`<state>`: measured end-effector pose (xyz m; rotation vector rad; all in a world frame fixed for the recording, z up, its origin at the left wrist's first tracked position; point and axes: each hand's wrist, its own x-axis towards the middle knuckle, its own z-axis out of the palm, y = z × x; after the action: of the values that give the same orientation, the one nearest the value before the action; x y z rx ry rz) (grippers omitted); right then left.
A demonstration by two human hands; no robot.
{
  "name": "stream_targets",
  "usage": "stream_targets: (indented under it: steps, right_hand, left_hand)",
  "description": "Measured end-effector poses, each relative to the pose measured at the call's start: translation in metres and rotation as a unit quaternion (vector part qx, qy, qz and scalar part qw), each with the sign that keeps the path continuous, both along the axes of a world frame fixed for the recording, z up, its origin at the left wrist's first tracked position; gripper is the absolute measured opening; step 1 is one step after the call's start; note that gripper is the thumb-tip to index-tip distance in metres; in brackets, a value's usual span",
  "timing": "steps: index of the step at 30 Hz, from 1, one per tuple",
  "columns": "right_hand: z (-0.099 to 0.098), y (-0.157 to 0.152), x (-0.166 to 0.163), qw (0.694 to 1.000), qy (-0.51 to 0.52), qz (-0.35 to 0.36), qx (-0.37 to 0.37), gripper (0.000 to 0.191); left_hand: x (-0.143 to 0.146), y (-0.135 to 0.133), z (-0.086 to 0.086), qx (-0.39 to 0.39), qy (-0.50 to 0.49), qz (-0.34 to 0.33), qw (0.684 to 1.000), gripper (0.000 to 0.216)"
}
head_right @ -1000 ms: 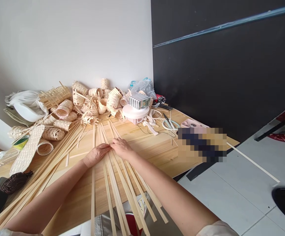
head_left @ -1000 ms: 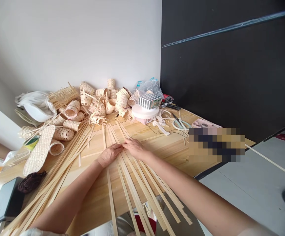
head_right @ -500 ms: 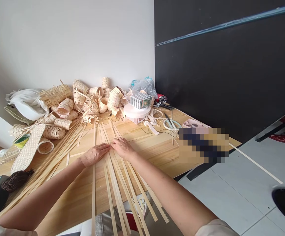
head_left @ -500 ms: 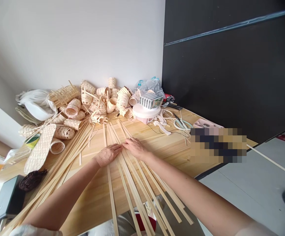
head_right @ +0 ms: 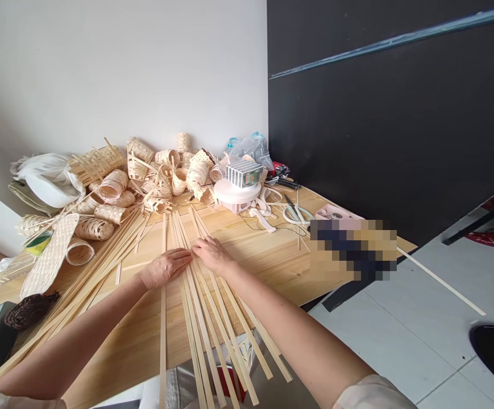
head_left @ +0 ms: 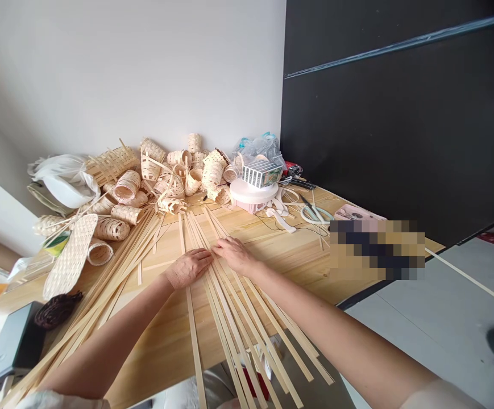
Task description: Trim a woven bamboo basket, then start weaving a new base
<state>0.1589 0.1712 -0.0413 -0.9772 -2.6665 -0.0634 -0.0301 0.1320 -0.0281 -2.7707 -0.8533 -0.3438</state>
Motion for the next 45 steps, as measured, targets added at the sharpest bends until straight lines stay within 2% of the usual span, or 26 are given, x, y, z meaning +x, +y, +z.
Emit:
stream_targets:
  steps: [8, 17, 22, 28, 38, 45]
  right_hand:
    - [-0.006, 0.0, 0.0, 1.0, 0.02, -0.013, 0.002, 0.032]
    - [-0.009, 0.001, 0.0, 0.999, 0.037, -0.024, 0.006, 0.022]
    - [-0.01, 0.001, 0.0, 0.999, 0.047, -0.018, 0.003, 0.019]
    - [-0.014, 0.003, 0.0, 0.997, 0.068, -0.021, -0.001, 0.02]
    - [-0.017, 0.004, -0.002, 0.995, 0.099, -0.032, -0.005, 0.021]
    - [-0.021, 0.007, -0.002, 0.992, 0.121, -0.04, -0.018, 0.022]
  left_hand:
    - [0.007, -0.001, -0.005, 0.013, -0.008, 0.016, 1.0, 0.027]
    - [0.01, -0.002, 0.001, -0.008, -0.012, 0.0, 1.0, 0.028]
    - [0.011, 0.001, -0.002, -0.024, -0.012, -0.006, 1.0, 0.03]
    - [0.01, 0.004, -0.008, -0.037, -0.019, -0.005, 0.999, 0.033]
    - [0.013, 0.009, -0.008, -0.048, -0.028, -0.032, 0.998, 0.034]
    - [0.01, 0.01, -0.007, -0.069, -0.009, -0.025, 0.997, 0.035]
